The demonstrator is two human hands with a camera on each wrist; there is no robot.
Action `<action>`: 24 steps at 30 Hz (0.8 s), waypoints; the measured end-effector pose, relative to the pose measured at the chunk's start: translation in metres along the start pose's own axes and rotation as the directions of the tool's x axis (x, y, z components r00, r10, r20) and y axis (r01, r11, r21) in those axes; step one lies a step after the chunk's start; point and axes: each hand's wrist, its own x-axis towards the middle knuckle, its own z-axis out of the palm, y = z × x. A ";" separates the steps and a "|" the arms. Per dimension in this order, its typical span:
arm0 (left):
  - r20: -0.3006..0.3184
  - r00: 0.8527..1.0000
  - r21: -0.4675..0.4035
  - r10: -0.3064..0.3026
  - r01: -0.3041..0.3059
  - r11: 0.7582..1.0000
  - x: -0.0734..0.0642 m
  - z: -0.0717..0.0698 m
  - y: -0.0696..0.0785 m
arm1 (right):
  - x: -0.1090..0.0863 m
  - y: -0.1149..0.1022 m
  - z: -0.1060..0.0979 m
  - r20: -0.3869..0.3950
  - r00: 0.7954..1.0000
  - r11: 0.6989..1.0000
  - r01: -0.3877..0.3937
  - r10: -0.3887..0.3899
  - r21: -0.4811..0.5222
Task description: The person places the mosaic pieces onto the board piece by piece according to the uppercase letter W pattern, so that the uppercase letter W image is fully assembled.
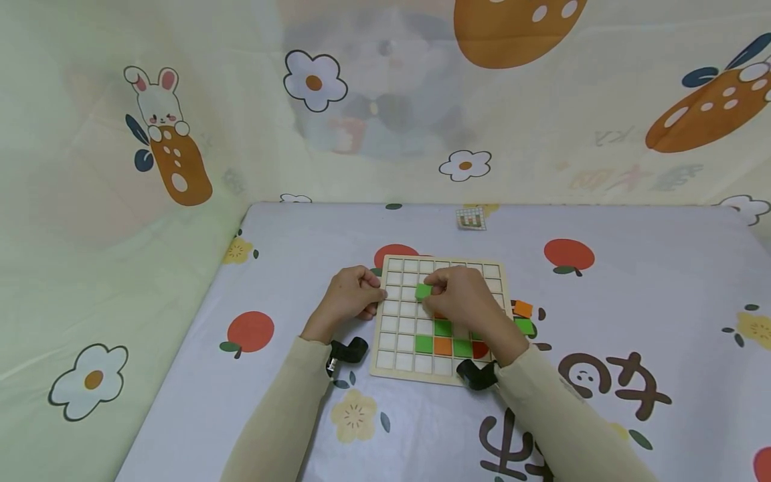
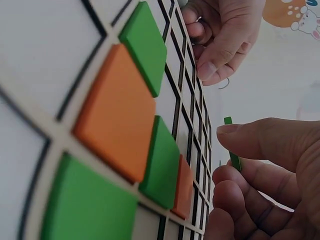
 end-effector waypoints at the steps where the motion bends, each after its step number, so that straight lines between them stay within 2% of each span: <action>1: 0.000 1.000 0.000 0.001 -0.001 1.000 0.000 0.000 0.000 | 0.002 -0.001 0.000 0.001 1.000 1.000 0.002 -0.002 -0.001; 9: -0.001 1.000 0.010 -0.005 0.005 1.000 -0.001 0.001 0.001 | 0.012 -0.005 0.005 0.020 0.999 0.998 0.048 -0.047 -0.041; 14: 0.003 1.000 0.000 -0.011 0.011 1.000 -0.001 0.000 0.002 | 0.016 -0.007 0.008 0.036 0.999 0.999 0.017 -0.015 -0.045; 24: 0.007 1.000 0.003 -0.019 0.019 1.000 -0.002 -0.001 0.003 | 0.018 -0.009 0.011 0.052 0.999 1.000 0.000 0.001 -0.027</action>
